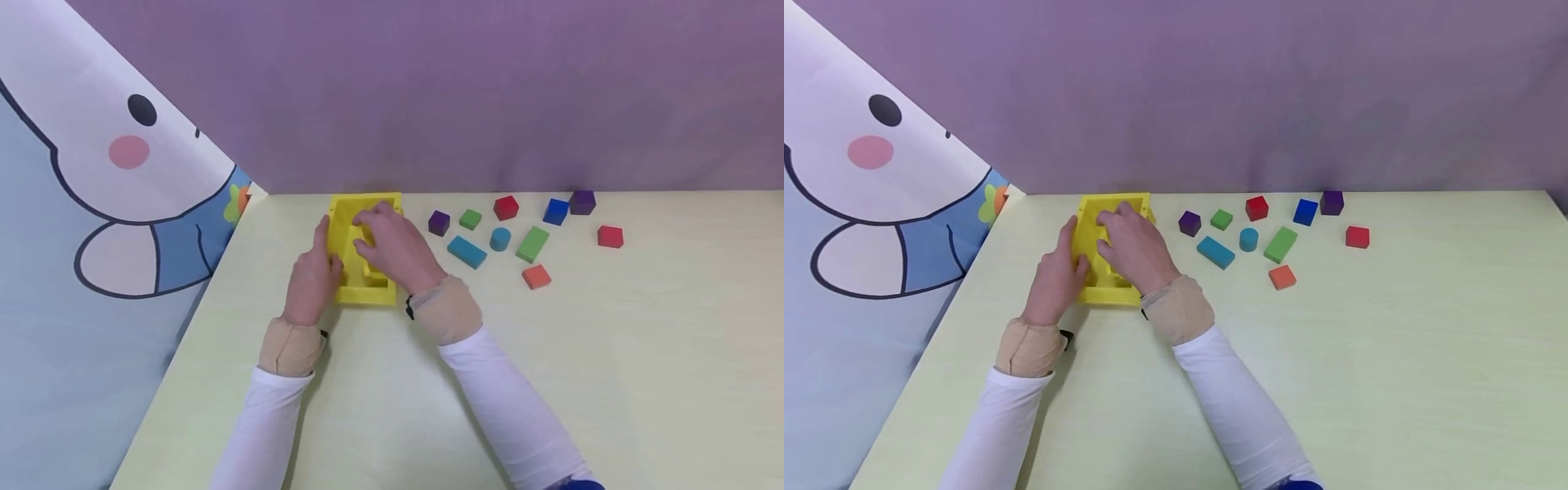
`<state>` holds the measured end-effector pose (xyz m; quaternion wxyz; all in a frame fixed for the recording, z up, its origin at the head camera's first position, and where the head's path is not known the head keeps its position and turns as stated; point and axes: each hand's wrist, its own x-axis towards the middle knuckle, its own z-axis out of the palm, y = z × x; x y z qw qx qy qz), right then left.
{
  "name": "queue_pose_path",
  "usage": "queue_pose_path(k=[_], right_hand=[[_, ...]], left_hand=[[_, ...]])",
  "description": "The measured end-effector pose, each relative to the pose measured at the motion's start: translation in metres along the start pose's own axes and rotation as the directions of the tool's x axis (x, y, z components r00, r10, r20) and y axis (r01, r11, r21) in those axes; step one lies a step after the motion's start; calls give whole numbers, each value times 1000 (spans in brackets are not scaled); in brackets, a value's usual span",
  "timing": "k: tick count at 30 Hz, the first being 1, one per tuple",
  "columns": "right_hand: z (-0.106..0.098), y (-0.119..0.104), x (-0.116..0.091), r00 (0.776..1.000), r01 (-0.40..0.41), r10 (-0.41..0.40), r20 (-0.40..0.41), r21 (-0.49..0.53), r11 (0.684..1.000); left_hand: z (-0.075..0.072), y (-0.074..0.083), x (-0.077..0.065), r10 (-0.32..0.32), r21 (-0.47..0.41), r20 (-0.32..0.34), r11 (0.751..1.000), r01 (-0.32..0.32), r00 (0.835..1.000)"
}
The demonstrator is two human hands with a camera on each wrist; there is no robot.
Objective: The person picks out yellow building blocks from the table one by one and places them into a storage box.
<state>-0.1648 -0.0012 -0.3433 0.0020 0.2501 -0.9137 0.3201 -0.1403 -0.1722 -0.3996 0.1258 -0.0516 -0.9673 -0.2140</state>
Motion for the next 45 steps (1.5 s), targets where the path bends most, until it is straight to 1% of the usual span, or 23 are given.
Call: queue_pose_path(k=[6, 13, 18, 26, 29, 33, 37, 45], right_hand=[[10, 1, 5, 1000, 2, -3, -11, -23, 1000], [16, -2, 9, 999, -17, 19, 28, -70, 997], [20, -1, 12, 999, -10, 14, 36, -111, 994], [27, -3, 18, 995, -14, 31, 92, -177, 984], [28, -5, 19, 994, -6, 29, 108, -204, 979], [31, -6, 18, 990, 30, 8, 141, -264, 964], [35, -7, 17, 986, 66, -10, 168, -331, 941], [44, -5, 18, 983, 119, -43, 176, -446, 887]], left_hand=[[1, 1, -1, -9, -12, 9, 1000, 10, 1000], [-1, 5, 0, -12, -14, 20, 1000, 12, 1000], [0, 6, 2, -1, -11, 13, 1000, 2, 1000], [0, 7, 3, 0, 5, 16, 1000, 0, 1000], [-1, 7, 3, -11, 11, 17, 1000, 11, 1000], [-2, 5, 2, -38, 1, 37, 999, 38, 999], [-2, 4, 1, -41, -8, 40, 999, 41, 998], [-2, 2, 1, -48, -8, 37, 999, 49, 998]])
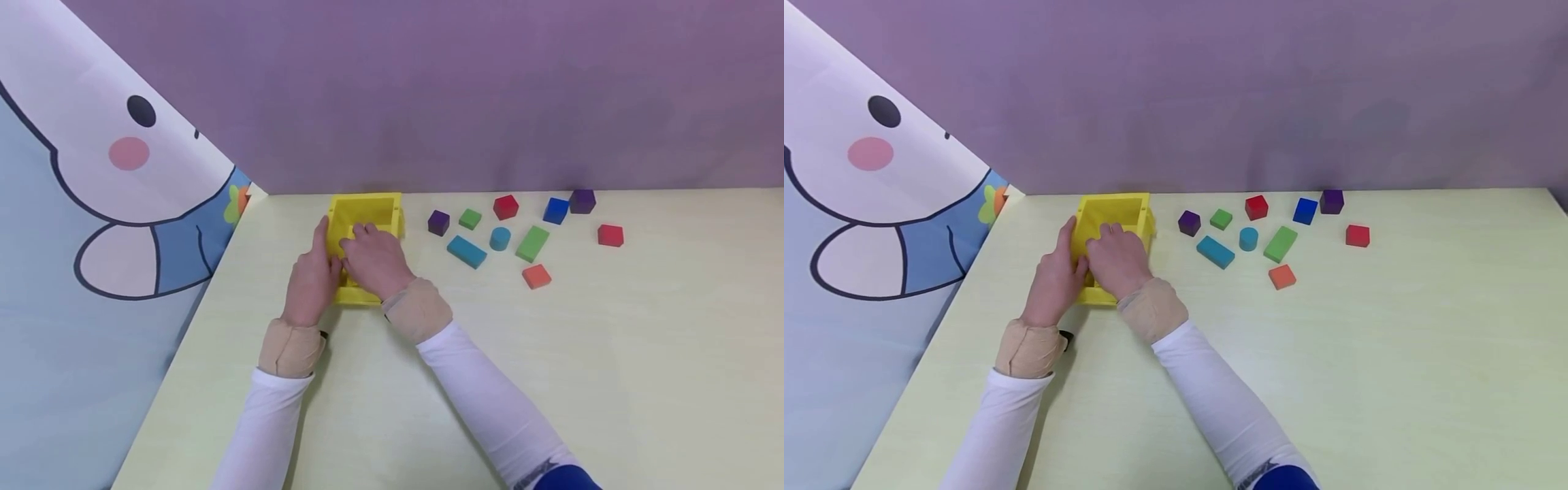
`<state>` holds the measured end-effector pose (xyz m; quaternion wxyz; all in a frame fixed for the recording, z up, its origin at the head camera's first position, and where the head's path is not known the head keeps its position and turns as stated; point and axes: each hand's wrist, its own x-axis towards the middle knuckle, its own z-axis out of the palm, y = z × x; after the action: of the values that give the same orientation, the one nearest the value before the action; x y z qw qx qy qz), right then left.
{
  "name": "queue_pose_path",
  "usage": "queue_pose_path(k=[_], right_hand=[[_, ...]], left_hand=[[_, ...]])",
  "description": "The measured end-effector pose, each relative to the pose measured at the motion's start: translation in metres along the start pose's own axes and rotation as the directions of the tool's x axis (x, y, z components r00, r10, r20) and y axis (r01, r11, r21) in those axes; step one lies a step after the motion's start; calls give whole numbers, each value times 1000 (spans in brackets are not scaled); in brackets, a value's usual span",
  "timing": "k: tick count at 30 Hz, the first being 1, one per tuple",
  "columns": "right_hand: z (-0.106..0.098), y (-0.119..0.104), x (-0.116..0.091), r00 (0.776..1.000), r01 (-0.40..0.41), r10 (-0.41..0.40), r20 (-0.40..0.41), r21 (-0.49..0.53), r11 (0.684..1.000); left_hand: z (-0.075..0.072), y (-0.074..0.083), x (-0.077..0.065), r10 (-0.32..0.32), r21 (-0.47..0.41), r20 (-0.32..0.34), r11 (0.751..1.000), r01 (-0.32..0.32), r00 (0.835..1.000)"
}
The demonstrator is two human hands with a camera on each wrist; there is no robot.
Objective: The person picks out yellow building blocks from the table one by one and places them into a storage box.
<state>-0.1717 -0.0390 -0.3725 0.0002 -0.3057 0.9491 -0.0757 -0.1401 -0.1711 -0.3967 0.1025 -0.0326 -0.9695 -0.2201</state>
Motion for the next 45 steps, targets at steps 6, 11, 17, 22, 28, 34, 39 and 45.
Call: queue_pose_path(k=[6, 11, 17, 22, 28, 34, 39, 45], right_hand=[[-1, 4, -2, 1000, -11, 11, -11, -49, 999], [-1, 8, -5, 1000, 0, 0, 0, -38, 999], [1, 15, -11, 995, 59, -51, -87, 103, 993], [-6, 26, -32, 985, 108, -82, -155, 164, 981], [-25, 49, -70, 956, 115, -65, -285, 163, 980], [-37, 77, -97, 932, 91, -43, -359, 119, 989], [-36, 92, -113, 924, 74, -22, -382, 124, 990], [-35, 101, -122, 913, 41, 28, -408, 159, 986]], left_hand=[[2, 3, 5, 9, -3, 1, 1000, -9, 1000], [6, 3, 9, -4, -7, 22, 1000, 4, 1000], [11, 0, 13, 14, -15, 26, 1000, -14, 1000], [9, -6, 13, -15, 1, 44, 1000, 15, 999], [6, -12, 14, -31, -13, 45, 999, 31, 999], [7, -15, 23, 25, 30, -30, 999, -24, 999], [8, -13, 24, 26, 84, -52, 996, -22, 998], [4, -11, 24, 33, 86, -58, 996, -28, 998]])
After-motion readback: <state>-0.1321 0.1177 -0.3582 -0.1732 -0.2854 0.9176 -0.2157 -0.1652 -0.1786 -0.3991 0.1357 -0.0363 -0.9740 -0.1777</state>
